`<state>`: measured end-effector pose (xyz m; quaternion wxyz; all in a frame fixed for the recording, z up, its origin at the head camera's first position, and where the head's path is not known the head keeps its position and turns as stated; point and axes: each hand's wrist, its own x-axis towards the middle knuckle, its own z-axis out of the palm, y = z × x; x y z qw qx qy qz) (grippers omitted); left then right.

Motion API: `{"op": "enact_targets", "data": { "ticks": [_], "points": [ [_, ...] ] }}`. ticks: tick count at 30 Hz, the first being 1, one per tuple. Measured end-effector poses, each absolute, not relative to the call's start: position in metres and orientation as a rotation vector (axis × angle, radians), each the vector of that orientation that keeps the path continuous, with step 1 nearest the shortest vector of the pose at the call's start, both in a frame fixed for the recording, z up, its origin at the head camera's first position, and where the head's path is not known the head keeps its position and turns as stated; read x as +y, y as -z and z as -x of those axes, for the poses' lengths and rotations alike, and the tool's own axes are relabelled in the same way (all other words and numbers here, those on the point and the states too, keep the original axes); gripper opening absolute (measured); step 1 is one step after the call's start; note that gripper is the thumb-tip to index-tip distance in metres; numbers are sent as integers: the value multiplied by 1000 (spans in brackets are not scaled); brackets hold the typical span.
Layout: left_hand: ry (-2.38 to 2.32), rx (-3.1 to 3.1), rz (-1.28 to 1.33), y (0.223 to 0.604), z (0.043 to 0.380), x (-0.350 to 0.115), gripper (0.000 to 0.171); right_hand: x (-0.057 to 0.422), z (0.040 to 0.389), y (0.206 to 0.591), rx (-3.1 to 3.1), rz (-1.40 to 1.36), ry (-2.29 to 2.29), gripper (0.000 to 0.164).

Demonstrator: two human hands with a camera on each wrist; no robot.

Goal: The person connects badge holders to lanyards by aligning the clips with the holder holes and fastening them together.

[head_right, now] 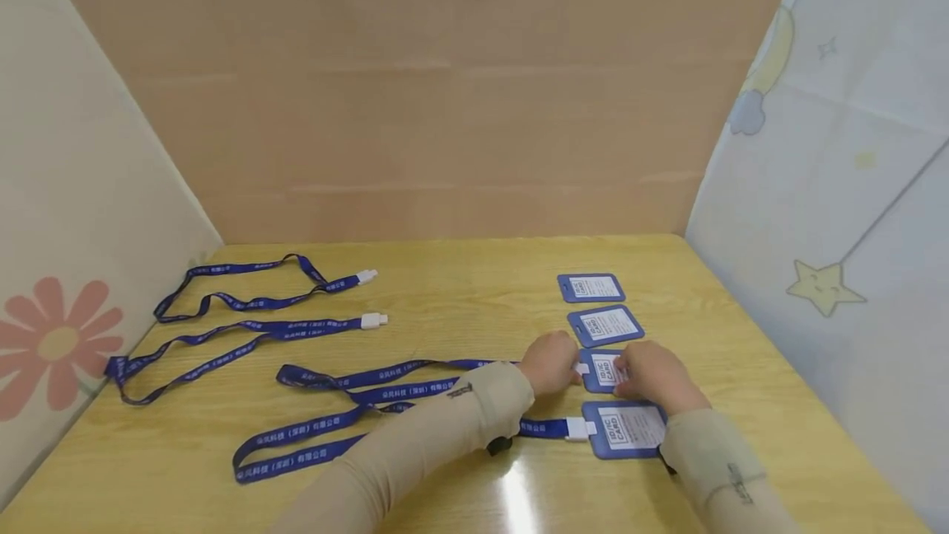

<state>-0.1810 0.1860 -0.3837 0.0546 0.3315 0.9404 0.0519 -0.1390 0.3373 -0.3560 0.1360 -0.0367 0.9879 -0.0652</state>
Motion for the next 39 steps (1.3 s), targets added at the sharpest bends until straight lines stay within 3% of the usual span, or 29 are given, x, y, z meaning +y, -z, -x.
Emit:
{"op": "enact_targets", "data": {
  "ticks": [8,20,29,39],
  "points": [
    [-5,2886,-1066,380,180,187,14,336,147,354,2813,59,163,42],
    [16,2939,-1069,389,177,186,22,339,145,356,2837,72,181,43],
    [-9,2876,-1063,388,176,178,17,340,146,358,2808,35,185,45],
    [-231,2569,-1106,371,179,134,52,340,148,358,2805,49,192,46]
  ]
}}
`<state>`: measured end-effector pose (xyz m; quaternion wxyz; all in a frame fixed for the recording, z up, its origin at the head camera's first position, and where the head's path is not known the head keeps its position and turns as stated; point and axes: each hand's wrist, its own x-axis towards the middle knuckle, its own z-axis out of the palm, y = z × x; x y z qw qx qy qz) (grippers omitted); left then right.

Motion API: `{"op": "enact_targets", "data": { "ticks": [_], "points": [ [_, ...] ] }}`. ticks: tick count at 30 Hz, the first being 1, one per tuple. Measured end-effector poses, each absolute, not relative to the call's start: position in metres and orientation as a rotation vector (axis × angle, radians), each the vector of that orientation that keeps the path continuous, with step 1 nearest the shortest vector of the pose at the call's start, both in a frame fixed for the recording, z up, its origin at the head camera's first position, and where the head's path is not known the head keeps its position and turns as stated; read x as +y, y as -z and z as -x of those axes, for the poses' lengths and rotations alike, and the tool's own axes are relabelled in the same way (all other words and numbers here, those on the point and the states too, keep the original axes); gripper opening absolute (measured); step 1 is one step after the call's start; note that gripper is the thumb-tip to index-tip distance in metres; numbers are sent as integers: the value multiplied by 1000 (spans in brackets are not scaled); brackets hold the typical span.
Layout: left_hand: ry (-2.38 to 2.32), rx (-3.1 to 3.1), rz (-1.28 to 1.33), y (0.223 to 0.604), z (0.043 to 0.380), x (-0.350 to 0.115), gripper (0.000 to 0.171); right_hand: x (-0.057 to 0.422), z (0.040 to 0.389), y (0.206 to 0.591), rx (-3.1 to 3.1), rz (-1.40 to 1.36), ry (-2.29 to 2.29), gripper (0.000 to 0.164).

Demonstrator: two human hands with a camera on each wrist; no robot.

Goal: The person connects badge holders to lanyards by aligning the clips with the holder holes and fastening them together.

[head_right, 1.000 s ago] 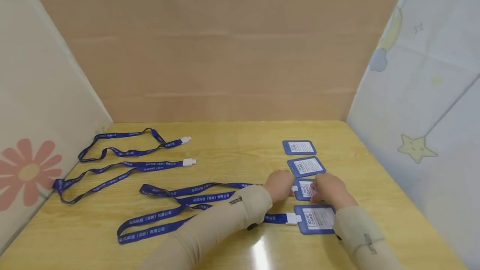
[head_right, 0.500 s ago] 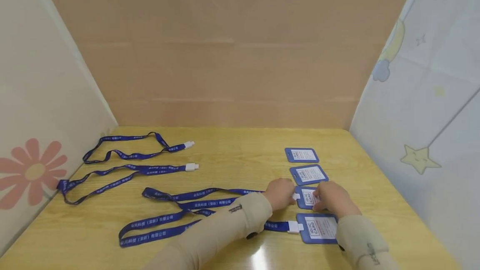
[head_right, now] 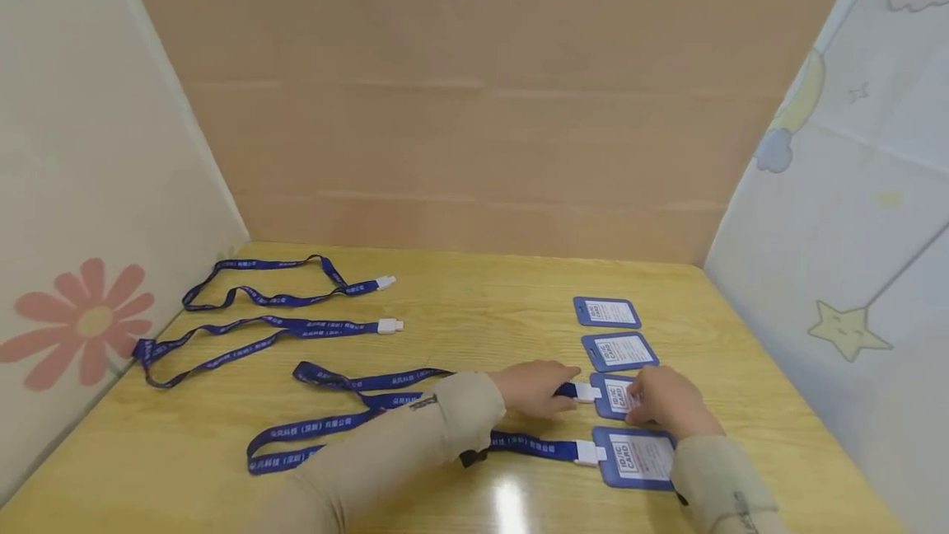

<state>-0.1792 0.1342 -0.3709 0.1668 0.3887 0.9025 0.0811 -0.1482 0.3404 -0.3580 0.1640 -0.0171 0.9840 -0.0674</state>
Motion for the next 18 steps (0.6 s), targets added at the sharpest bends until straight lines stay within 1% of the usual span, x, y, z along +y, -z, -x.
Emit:
{"op": "enact_targets", "data": {
  "ticks": [3,5,9,14,18],
  "points": [
    [-258,2600,-1118,358,185,106,50,343,149,358,2808,43,178,47],
    [-278,2633,-1109,350,194,79,47,342,151,358,2813,39,169,48],
    [-369,2707,-966,340,217,16,43,341,156,358,2816,40,149,50],
    [-416,2794,-735,354,245,-56,40,342,154,360,2798,39,129,52],
    [-394,2828,-628,374,257,-88,40,344,154,362,2779,39,125,51]
  ]
}}
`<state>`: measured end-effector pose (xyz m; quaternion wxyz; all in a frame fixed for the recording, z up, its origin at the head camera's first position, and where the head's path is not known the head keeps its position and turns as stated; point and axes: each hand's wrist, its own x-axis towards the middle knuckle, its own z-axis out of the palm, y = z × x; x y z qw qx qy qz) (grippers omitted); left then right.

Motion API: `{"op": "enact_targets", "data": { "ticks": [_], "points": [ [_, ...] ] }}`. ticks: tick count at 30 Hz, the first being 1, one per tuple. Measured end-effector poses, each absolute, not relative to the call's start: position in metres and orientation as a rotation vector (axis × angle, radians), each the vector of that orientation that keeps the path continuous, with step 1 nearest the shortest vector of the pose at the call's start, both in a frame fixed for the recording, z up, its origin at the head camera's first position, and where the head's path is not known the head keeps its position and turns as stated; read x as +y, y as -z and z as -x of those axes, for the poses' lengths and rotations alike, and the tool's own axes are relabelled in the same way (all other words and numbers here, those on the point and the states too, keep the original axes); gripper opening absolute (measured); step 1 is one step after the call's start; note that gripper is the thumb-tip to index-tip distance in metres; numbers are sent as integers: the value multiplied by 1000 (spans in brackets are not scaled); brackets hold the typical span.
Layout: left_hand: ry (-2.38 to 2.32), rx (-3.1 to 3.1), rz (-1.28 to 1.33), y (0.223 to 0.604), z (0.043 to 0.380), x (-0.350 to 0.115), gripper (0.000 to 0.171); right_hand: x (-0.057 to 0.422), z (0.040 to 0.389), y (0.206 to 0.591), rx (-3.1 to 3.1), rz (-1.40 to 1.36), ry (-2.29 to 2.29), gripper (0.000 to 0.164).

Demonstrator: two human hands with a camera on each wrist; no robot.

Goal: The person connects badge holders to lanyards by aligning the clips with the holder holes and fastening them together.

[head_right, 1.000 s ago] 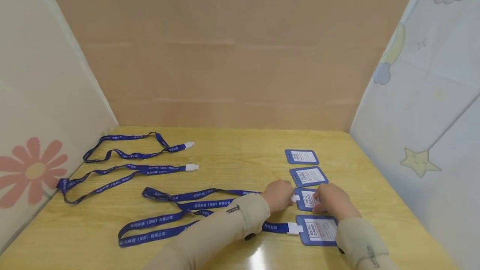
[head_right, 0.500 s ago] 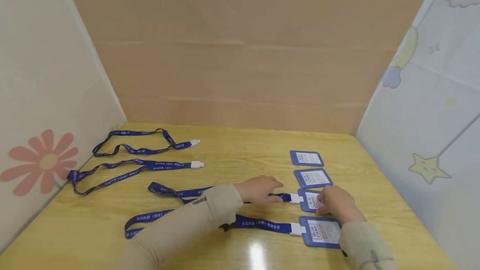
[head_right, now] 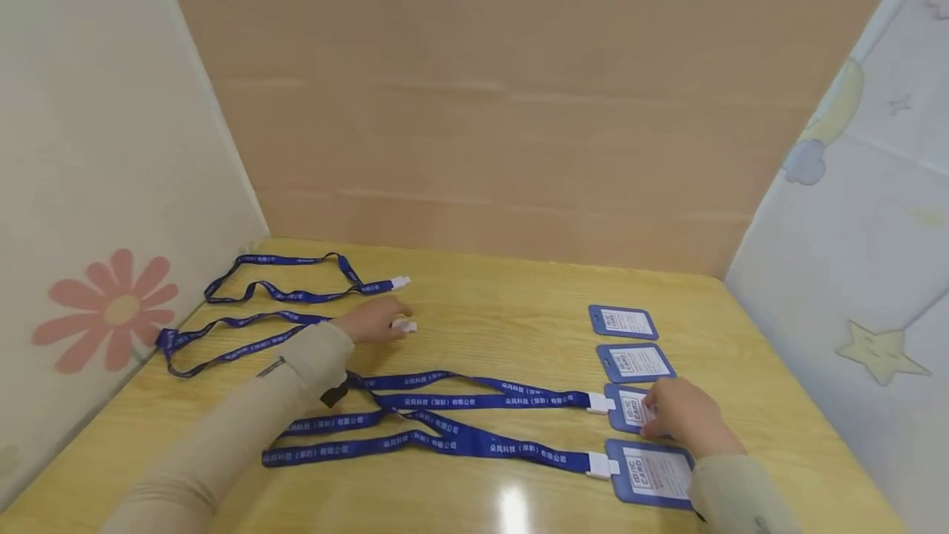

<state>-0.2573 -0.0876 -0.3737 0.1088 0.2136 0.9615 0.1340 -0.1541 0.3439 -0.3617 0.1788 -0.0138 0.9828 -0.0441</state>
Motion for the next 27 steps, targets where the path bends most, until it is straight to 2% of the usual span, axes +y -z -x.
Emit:
{"op": "enact_targets", "data": {
  "ticks": [5,9,14,27],
  "points": [
    [-392,2834,-603,390,262,-89,42,351,151,364,2756,42,145,48],
    [-288,2875,-646,395,263,-85,34,354,152,365,2765,68,184,50],
    [-274,2924,-595,396,267,-84,28,356,156,363,2768,130,237,51],
    [-299,3004,-531,394,276,-89,28,362,183,347,2842,242,238,48]
  ]
}}
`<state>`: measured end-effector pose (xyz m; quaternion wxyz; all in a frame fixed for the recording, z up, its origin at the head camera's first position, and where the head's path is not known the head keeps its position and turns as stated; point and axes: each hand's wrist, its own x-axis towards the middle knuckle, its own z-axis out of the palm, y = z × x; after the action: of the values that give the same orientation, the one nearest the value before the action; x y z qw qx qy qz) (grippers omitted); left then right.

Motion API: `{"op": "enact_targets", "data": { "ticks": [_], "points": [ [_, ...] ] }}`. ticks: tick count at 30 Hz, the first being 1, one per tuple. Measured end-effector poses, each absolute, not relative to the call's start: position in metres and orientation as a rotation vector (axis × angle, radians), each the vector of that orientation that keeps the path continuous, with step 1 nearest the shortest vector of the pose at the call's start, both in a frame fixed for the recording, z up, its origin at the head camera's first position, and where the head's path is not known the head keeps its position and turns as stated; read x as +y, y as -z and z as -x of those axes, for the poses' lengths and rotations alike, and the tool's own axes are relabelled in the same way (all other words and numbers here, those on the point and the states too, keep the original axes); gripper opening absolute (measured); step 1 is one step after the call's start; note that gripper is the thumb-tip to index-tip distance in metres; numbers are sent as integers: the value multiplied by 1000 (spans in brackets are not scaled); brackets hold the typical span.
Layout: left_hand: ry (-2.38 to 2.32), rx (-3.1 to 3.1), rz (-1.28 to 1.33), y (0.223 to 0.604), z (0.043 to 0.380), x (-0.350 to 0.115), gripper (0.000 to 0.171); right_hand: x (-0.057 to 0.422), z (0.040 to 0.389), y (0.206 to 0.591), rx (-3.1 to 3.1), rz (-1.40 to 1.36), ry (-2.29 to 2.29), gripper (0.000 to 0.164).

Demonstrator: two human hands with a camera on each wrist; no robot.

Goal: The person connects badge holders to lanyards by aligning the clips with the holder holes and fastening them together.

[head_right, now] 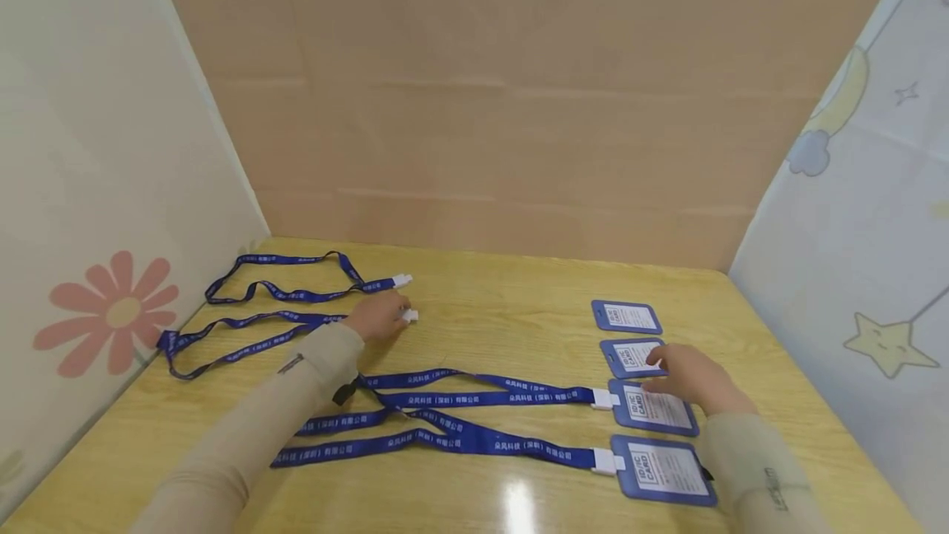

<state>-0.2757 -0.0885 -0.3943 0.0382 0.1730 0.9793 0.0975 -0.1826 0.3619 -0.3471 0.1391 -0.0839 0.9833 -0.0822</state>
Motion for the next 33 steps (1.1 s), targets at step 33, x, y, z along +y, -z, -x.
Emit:
{"op": "enact_targets", "data": {
  "ticks": [33],
  "points": [
    [-413,2967,-454,391,278,-118,31,380,215,369,2769,37,362,84]
  ]
}}
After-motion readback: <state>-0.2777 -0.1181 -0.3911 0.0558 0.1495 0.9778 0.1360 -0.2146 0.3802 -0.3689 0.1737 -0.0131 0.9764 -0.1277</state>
